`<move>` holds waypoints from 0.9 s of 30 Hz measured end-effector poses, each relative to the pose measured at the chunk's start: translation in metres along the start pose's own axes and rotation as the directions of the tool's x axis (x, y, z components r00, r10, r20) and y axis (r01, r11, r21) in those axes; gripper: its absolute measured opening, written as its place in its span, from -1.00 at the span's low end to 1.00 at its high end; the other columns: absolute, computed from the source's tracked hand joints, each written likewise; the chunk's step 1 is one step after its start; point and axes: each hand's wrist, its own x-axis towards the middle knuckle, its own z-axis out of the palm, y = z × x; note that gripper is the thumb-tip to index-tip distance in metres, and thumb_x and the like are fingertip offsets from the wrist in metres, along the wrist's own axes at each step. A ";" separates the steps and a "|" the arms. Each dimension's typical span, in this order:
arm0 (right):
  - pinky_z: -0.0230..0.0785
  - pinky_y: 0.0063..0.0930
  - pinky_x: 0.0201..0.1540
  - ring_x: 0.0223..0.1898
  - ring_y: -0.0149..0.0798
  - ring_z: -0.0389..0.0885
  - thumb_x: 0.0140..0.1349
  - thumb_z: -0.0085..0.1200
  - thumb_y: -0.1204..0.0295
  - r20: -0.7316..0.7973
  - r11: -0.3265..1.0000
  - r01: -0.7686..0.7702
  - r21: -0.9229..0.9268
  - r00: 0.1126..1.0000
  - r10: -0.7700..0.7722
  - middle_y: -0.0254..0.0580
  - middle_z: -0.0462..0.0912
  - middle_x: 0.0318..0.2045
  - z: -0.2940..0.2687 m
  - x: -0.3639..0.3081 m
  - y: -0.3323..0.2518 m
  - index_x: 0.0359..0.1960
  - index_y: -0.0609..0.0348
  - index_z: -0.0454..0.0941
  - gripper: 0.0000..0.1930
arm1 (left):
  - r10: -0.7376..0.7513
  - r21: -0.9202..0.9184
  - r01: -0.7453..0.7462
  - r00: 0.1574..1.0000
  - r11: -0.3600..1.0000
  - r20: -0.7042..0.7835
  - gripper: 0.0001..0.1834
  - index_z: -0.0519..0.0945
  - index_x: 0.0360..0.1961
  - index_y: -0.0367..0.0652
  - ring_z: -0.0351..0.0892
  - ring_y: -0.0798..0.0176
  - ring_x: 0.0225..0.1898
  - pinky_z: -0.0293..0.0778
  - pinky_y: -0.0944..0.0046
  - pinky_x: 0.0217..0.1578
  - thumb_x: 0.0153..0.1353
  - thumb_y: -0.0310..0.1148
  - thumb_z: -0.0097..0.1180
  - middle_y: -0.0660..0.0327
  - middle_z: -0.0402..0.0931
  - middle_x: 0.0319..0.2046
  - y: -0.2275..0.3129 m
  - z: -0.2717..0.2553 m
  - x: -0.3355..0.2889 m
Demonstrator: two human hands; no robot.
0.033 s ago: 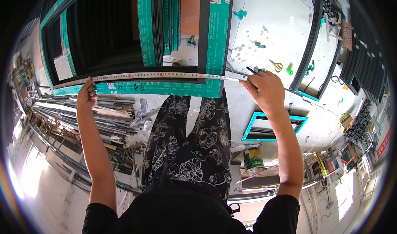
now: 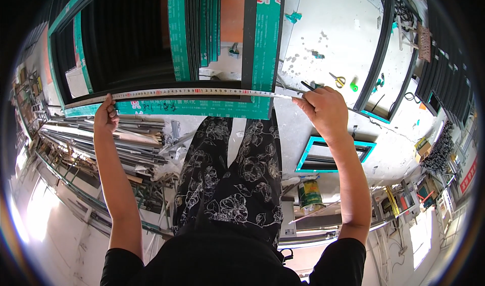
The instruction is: The person measures a green metal frame using a tape measure, uses a touch screen to operate a saw, cuts a length of metal trim, and applies adhesive tape to the frame before stacking it.
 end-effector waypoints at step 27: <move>0.28 -0.29 -0.41 -0.54 -0.20 0.43 0.07 0.28 0.18 0.010 1.000 -0.003 -0.020 1.000 0.003 -0.29 0.44 -0.69 0.001 0.005 -0.002 -0.60 0.10 0.55 -0.70 | 0.087 0.049 -0.086 0.996 0.995 -0.029 -0.73 0.56 -0.50 -0.10 0.10 0.58 -0.82 -0.10 0.52 -0.80 0.26 -0.19 0.24 0.49 0.19 -0.80 -0.001 -0.004 0.001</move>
